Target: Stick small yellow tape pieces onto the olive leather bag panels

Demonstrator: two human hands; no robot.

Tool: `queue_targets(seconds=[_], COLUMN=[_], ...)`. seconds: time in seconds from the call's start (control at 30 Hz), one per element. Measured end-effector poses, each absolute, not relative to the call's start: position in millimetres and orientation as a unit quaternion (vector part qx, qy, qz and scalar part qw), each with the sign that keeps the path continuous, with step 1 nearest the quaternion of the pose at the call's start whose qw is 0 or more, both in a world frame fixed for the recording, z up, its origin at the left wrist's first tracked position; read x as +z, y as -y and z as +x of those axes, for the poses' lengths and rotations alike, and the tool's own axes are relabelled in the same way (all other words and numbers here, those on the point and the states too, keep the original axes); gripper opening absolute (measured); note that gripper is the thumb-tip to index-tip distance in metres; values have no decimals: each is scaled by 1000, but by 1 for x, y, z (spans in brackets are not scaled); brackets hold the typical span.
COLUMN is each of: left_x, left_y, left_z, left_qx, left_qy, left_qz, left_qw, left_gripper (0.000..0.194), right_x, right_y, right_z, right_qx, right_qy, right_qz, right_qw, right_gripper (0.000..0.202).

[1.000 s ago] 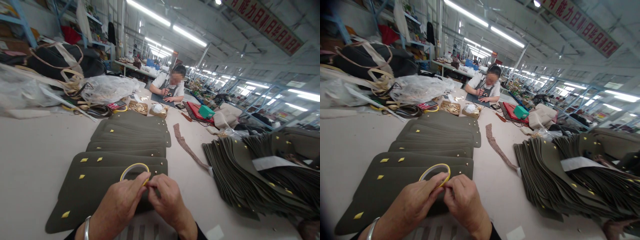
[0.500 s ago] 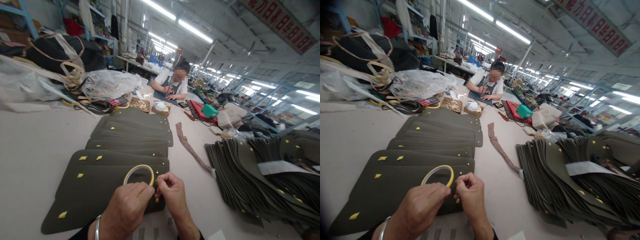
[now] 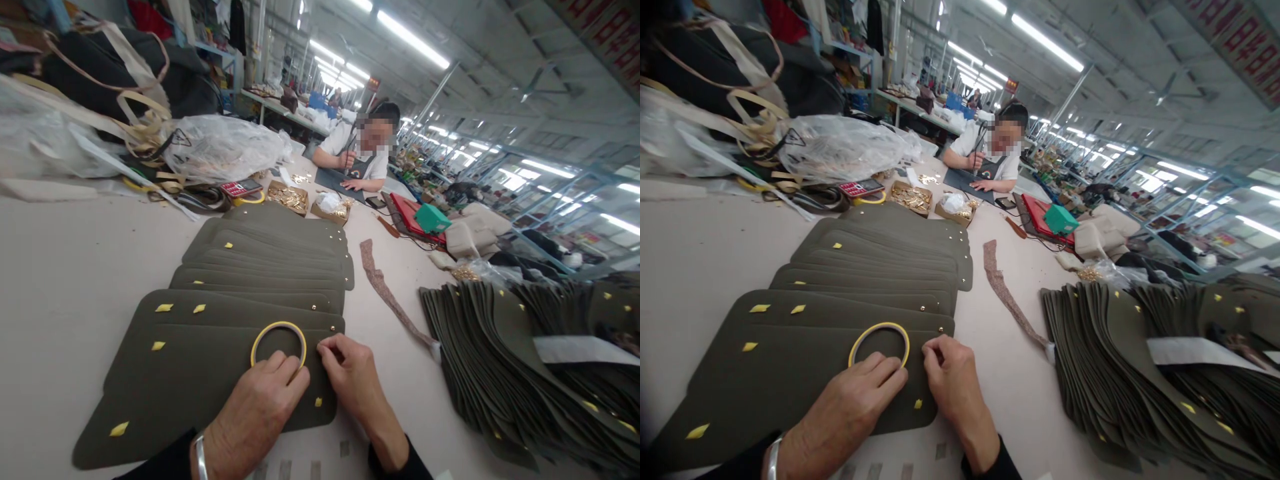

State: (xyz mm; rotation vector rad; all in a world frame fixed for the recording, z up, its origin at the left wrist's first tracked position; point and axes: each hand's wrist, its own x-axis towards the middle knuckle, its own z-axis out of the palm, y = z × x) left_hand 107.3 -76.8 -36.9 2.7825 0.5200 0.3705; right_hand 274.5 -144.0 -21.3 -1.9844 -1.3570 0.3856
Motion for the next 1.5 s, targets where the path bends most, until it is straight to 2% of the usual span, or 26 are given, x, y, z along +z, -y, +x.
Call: queue_targets(seconds=[0.23,0.3,0.37,0.47,0.5,0.6,0.73,0.83,0.97,1.07,1.2,1.37,1.43,1.5], left_x=[-39,-39,-39,-39,-39,-39,-39,-39,-38,-38,-39,-32,-27,-22], left_y=[77,77,77,77,77,78,78,78,78,78,75,64,62,62], left_z=[107,107,107,107,107,108,108,108,108,108,105,96,93,90], left_qx=[105,104,103,103,105,102,98,106,116,125,168,351,390,387], left_qy=[-189,-190,-193,-193,-193,-196,-201,-198,-196,-196,-193,-150,-144,-150], left_qz=[963,962,961,959,958,956,955,956,956,957,954,909,889,887], left_qw=[160,164,169,181,185,191,193,190,183,175,155,169,192,202], left_gripper=[11,11,11,9,9,10,8,7,9,12,19,24,23,30], right_x=[-26,-24,-23,-22,-22,-24,-21,-14,-3,2,6,13,13,10], right_y=[137,136,138,147,150,157,151,140,123,114,116,141,155,167], right_z=[278,280,284,290,292,297,295,290,285,282,275,267,265,264], right_qx=[93,120,155,131,102,7,-65,-48,51,123,134,170,177,159], right_qy=[588,568,526,543,584,717,781,781,709,641,586,579,584,579], right_qz=[-752,-761,-776,-762,-739,-652,-607,-620,-704,-757,-796,-789,-776,-755], right_qw=[282,290,310,328,321,246,130,62,10,23,72,113,160,262], right_gripper=[16,15,24,7,9,19,22,22,22,24,22,16,15,16])
